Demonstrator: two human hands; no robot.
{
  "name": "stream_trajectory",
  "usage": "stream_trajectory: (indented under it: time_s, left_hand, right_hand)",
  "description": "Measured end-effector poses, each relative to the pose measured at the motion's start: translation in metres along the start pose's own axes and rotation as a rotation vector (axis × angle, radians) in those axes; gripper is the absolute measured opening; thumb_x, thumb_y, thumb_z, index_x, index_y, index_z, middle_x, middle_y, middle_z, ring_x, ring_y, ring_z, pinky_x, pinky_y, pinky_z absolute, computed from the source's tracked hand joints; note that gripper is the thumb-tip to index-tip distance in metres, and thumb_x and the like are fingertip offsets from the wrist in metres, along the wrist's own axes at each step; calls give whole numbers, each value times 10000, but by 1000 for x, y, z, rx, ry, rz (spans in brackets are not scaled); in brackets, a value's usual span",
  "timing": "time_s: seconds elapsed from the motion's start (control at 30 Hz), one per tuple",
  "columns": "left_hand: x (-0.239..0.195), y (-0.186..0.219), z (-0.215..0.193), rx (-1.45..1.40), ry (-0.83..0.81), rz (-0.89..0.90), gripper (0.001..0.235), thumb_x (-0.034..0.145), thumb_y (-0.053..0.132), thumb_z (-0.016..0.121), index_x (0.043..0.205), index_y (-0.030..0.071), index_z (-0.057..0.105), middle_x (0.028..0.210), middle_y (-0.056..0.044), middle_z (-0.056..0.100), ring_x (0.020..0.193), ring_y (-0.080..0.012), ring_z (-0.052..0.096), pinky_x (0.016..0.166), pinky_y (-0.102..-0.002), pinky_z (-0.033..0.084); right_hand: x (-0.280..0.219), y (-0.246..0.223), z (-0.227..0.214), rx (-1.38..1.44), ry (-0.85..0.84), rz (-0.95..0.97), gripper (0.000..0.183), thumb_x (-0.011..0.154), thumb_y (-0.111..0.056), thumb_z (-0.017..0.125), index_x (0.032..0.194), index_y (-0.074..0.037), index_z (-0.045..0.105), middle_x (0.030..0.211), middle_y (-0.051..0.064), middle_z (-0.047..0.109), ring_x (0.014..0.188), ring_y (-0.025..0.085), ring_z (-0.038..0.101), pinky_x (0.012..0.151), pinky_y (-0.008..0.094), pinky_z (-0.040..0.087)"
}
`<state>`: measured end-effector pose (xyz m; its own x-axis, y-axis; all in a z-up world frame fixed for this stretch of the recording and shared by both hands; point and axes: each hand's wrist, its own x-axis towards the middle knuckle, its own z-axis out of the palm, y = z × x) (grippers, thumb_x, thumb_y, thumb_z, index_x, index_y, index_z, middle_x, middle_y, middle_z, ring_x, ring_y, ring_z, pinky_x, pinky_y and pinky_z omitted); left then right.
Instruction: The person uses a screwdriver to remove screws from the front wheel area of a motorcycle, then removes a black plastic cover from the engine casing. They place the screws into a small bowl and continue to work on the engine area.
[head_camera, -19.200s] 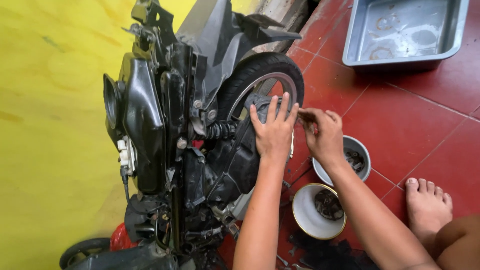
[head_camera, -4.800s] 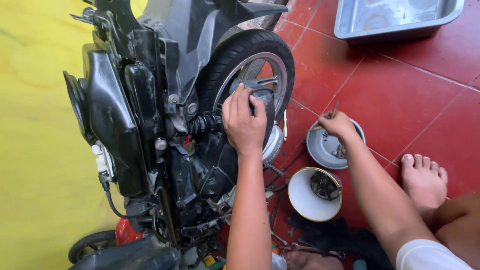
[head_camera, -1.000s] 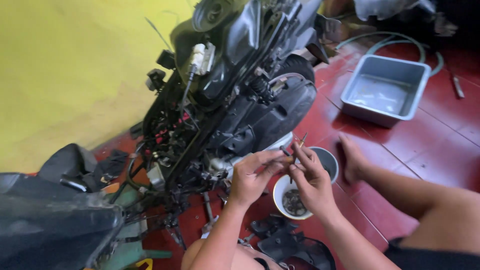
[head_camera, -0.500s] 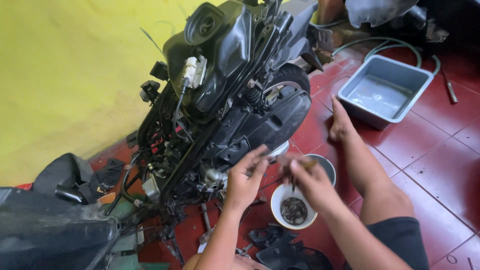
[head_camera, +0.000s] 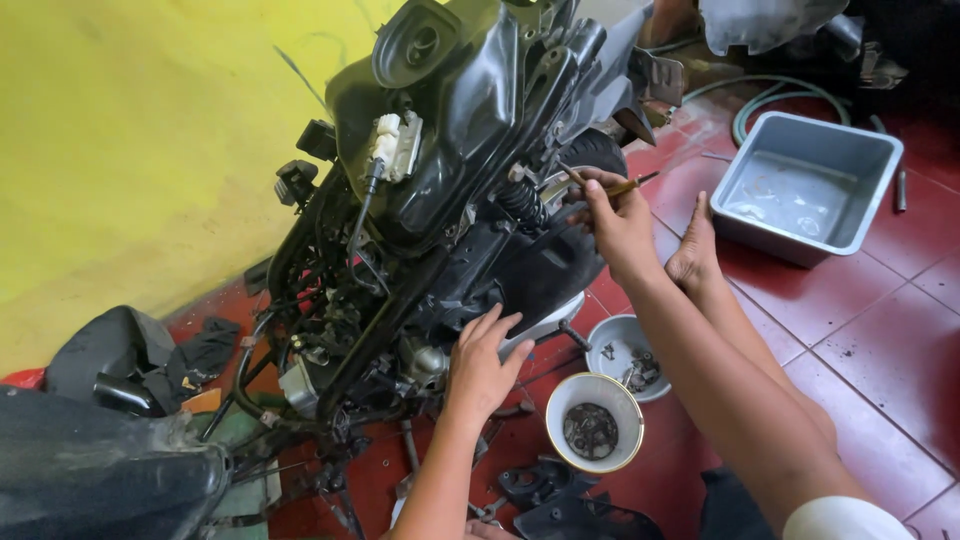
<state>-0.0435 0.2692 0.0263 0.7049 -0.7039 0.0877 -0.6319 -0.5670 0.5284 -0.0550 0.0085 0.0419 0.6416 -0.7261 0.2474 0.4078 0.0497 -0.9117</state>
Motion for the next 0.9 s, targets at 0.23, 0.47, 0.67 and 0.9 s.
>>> stream_trajectory:
  time_s: [0.23, 0.47, 0.67, 0.9]
  left_hand:
    - [4, -7, -1, 64, -110, -31, 482, 975, 485, 619, 1395, 251, 648, 1537, -92, 531, 1416, -317, 480, 1087, -505, 444]
    - [1, -4, -8, 172, -197, -19, 491, 996, 462, 585, 1430, 234, 610, 1608, -76, 441, 1461, -287, 419, 1102, -503, 407]
    - [3, -11, -5, 267, -207, 24, 488, 989, 447, 596, 1424, 225, 603, 1621, -72, 417, 1465, -274, 404, 1109, -499, 390]
    - [4, -27, 11, 196, -186, 39, 486, 963, 424, 609, 1404, 218, 608, 1649, -23, 352, 1503, -246, 304, 1109, -540, 312]
  right_hand:
    - [-7, 5, 0, -51, 1, -44, 307, 1088, -163, 581, 1310, 48, 591, 1006, 226, 699, 687, 253, 747, 546, 241, 560]
    - [-8, 4, 6, -87, 40, -88, 299, 1095, -144, 554, 1325, 44, 588, 1015, 227, 705, 686, 251, 749, 547, 242, 558]
    - [-4, 10, 9, -127, 40, -86, 304, 1085, -153, 572, 1317, 41, 601, 1009, 230, 721, 684, 253, 758, 553, 249, 577]
    - [-9, -10, 16, -109, 64, 86, 406, 1027, -307, 533, 1311, -18, 570, 1044, 134, 727, 678, 178, 749, 546, 223, 518]
